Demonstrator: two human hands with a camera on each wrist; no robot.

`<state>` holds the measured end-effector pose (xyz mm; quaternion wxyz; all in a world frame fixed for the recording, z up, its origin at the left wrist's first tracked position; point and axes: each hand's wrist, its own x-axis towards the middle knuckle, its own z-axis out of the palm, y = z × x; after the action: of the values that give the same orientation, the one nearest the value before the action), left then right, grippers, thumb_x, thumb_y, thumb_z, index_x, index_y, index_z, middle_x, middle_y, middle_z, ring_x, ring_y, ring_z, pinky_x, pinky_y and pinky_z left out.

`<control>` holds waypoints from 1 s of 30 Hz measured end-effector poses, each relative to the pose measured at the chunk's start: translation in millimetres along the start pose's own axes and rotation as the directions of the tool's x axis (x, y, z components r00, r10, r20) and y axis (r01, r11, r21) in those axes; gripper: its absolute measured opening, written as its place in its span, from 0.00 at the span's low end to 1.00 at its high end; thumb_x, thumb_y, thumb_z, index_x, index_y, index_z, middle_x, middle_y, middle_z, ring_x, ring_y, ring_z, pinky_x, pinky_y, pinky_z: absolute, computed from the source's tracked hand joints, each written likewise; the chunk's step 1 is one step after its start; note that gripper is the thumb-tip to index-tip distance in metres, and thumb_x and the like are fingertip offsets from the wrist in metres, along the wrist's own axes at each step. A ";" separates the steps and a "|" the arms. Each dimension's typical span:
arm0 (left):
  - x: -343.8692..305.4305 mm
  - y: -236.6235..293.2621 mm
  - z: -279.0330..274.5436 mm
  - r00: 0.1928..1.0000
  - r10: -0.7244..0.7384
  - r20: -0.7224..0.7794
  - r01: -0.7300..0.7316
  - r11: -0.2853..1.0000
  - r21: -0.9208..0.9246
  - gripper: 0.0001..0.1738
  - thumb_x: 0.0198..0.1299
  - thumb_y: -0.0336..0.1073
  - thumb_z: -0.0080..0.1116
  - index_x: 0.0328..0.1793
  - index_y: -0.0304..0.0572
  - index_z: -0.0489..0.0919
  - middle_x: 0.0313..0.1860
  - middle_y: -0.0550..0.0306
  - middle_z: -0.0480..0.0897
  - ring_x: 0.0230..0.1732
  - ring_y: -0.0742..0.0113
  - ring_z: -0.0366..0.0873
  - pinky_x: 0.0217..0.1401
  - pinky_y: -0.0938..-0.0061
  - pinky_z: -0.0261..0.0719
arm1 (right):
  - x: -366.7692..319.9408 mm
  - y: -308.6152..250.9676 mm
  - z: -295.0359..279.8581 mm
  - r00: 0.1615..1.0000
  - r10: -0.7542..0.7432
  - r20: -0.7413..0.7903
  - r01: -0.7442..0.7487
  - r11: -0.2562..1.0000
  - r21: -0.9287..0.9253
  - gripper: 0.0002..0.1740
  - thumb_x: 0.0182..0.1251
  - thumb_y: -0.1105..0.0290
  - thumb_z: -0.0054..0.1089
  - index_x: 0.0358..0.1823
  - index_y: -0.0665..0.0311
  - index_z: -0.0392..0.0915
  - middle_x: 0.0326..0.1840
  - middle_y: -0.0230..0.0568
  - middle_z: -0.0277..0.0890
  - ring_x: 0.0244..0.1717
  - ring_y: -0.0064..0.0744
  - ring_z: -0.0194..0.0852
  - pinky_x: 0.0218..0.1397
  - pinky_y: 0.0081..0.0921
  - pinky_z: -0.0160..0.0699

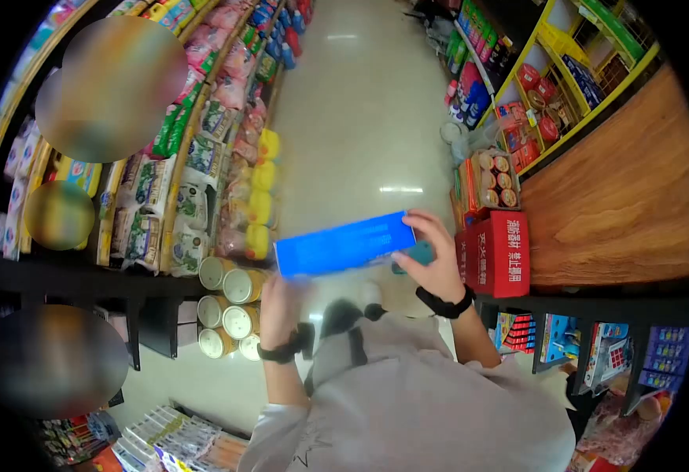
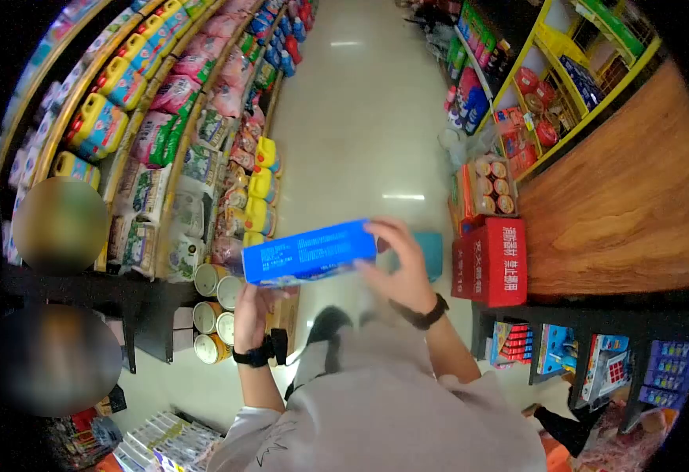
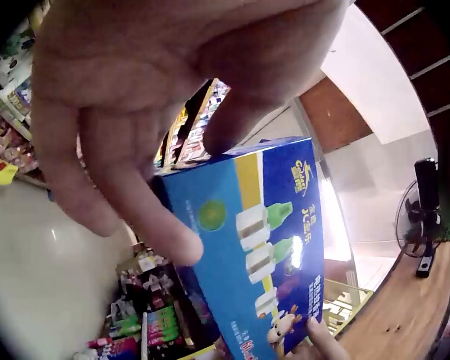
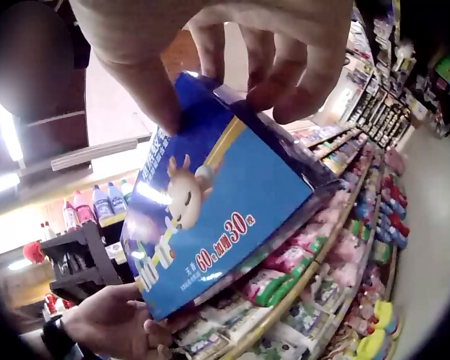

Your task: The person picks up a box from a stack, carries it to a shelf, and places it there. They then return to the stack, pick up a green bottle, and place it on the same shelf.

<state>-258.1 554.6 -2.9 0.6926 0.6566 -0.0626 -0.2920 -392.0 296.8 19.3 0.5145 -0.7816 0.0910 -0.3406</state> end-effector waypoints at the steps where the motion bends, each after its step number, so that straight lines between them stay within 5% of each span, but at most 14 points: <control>1: 14.3 3.1 2.1 0.999 -0.038 0.008 0.039 0.999 -0.033 0.17 0.73 0.39 0.46 0.47 0.32 0.80 0.38 0.52 0.85 0.38 0.65 0.82 0.44 0.71 0.79 | 15.5 6.5 0.0 1.000 0.019 -0.001 -0.019 1.000 -0.014 0.30 0.51 0.78 0.73 0.59 0.63 0.77 0.62 0.45 0.74 0.53 0.36 0.76 0.51 0.27 0.78; 6: 118.8 29.6 13.6 0.993 -0.110 0.035 0.112 0.992 -0.060 0.18 0.75 0.41 0.46 0.48 0.32 0.79 0.43 0.49 0.86 0.39 0.59 0.86 0.49 0.65 0.82 | 96.1 63.2 8.7 0.998 0.042 -0.040 -0.043 0.998 -0.035 0.32 0.50 0.76 0.76 0.60 0.61 0.77 0.62 0.45 0.74 0.55 0.36 0.77 0.51 0.27 0.78; 9: 195.3 37.6 18.2 0.990 -0.118 0.080 0.125 0.987 -0.101 0.18 0.74 0.41 0.47 0.47 0.32 0.80 0.42 0.51 0.85 0.39 0.59 0.86 0.49 0.65 0.82 | 147.3 96.7 12.8 0.991 0.134 0.030 -0.133 0.991 -0.022 0.32 0.53 0.82 0.70 0.62 0.67 0.73 0.67 0.48 0.65 0.65 0.38 0.71 0.65 0.33 0.75; 14: 329.0 59.2 28.6 0.997 -0.031 0.072 0.039 0.994 -0.103 0.17 0.74 0.40 0.46 0.48 0.33 0.80 0.41 0.51 0.85 0.38 0.58 0.86 0.48 0.65 0.83 | 257.2 142.6 27.1 0.989 0.148 -0.032 -0.149 0.988 -0.031 0.33 0.52 0.82 0.71 0.63 0.64 0.73 0.67 0.46 0.64 0.63 0.35 0.72 0.61 0.29 0.76; 21: 504.7 137.0 72.3 0.943 0.020 0.332 0.020 0.993 -0.118 0.15 0.74 0.38 0.46 0.53 0.33 0.77 0.43 0.50 0.85 0.37 0.59 0.85 0.48 0.66 0.84 | 391.5 175.3 16.3 0.975 0.139 -0.175 -0.168 0.972 -0.165 0.35 0.51 0.84 0.70 0.64 0.63 0.72 0.68 0.43 0.63 0.64 0.33 0.69 0.61 0.28 0.74; 25: 584.6 159.9 102.4 0.932 -0.086 0.353 0.137 0.983 -0.122 0.15 0.74 0.36 0.45 0.55 0.33 0.76 0.45 0.48 0.85 0.39 0.59 0.85 0.49 0.65 0.84 | 450.3 208.1 10.1 0.952 0.139 -0.273 -0.174 0.978 -0.111 0.35 0.51 0.87 0.69 0.64 0.64 0.72 0.69 0.43 0.62 0.65 0.33 0.69 0.62 0.28 0.75; 30: 692.1 175.1 154.3 0.891 -0.036 0.453 0.079 0.994 -0.077 0.16 0.75 0.38 0.45 0.57 0.32 0.76 0.47 0.48 0.85 0.40 0.59 0.86 0.49 0.64 0.84 | 525.5 264.0 -15.8 0.923 0.173 -0.343 -0.222 0.969 -0.106 0.34 0.51 0.86 0.70 0.63 0.64 0.73 0.68 0.43 0.63 0.64 0.33 0.70 0.57 0.27 0.78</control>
<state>294.4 77.3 -22.6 0.6800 0.5398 -0.1883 -0.4591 47.9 -93.8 25.0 0.4663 -0.7349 0.2787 -0.4059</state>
